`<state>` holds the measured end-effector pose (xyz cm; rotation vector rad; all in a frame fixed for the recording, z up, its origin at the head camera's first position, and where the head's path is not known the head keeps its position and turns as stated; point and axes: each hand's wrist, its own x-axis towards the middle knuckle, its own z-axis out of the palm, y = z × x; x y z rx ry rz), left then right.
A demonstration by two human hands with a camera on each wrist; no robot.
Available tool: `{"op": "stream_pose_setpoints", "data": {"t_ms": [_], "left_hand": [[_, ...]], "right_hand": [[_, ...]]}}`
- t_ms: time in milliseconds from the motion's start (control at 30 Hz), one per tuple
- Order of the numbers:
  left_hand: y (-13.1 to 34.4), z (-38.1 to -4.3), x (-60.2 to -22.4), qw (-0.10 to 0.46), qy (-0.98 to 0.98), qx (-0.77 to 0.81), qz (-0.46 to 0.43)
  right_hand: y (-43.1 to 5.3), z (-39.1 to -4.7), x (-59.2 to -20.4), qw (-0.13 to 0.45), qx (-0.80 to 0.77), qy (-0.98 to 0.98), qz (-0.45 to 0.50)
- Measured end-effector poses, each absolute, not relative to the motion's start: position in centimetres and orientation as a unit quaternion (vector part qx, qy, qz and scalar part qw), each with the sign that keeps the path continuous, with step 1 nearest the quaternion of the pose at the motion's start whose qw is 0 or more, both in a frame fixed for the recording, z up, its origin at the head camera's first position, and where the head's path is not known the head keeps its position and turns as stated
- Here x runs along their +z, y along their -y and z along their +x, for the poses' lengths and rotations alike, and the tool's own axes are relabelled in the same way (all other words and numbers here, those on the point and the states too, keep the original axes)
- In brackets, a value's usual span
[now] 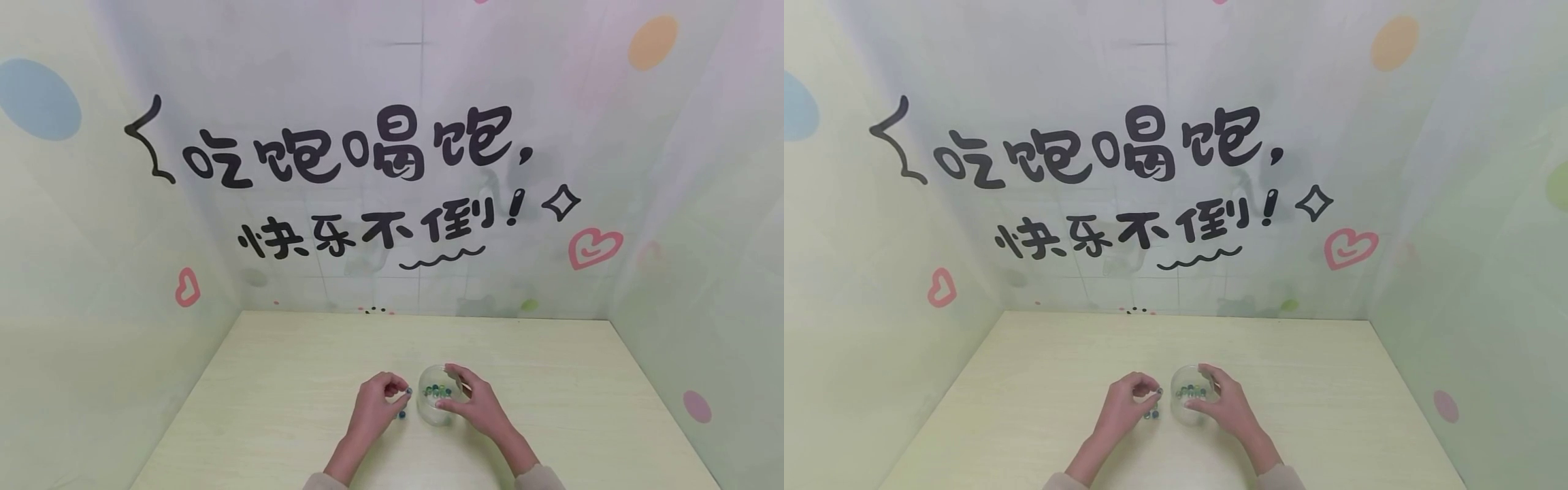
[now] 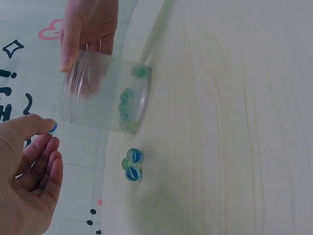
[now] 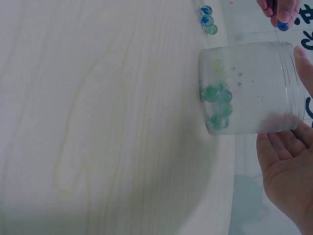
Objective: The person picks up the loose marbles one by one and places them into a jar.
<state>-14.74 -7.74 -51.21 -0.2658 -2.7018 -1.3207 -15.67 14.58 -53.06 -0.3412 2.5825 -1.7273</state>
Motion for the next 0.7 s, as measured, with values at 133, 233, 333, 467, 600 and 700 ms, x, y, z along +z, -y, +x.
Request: {"op": "stream_pose_setpoints", "data": {"t_ms": [133,233,333,467,600,700], "left_hand": [[7.51,-14.83,-51.12,0.061,0.893,-0.436,-0.093],[7.36,-14.91,-51.15,0.064,0.894,-0.433,-0.096],[7.21,-14.98,-51.19,0.066,0.896,-0.428,-0.098],[7.04,-15.03,-51.08,0.066,0.894,-0.431,-0.102],[6.9,-15.04,-50.96,0.064,0.892,-0.434,-0.108],[6.76,-15.04,-50.86,0.06,0.893,-0.434,-0.107]], "right_hand": [[-14.61,-15.71,-53.09,0.012,-0.553,-0.827,-0.105],[-14.63,-15.72,-53.11,0.011,-0.556,-0.825,-0.106],[-14.62,-15.76,-53.17,0.01,-0.557,-0.824,-0.107],[-14.63,-15.81,-53.32,0.009,-0.553,-0.827,-0.106],[-14.6,-15.85,-53.46,0.006,-0.551,-0.828,-0.103],[-14.58,-15.81,-53.42,0.006,-0.555,-0.826,-0.102]]}}
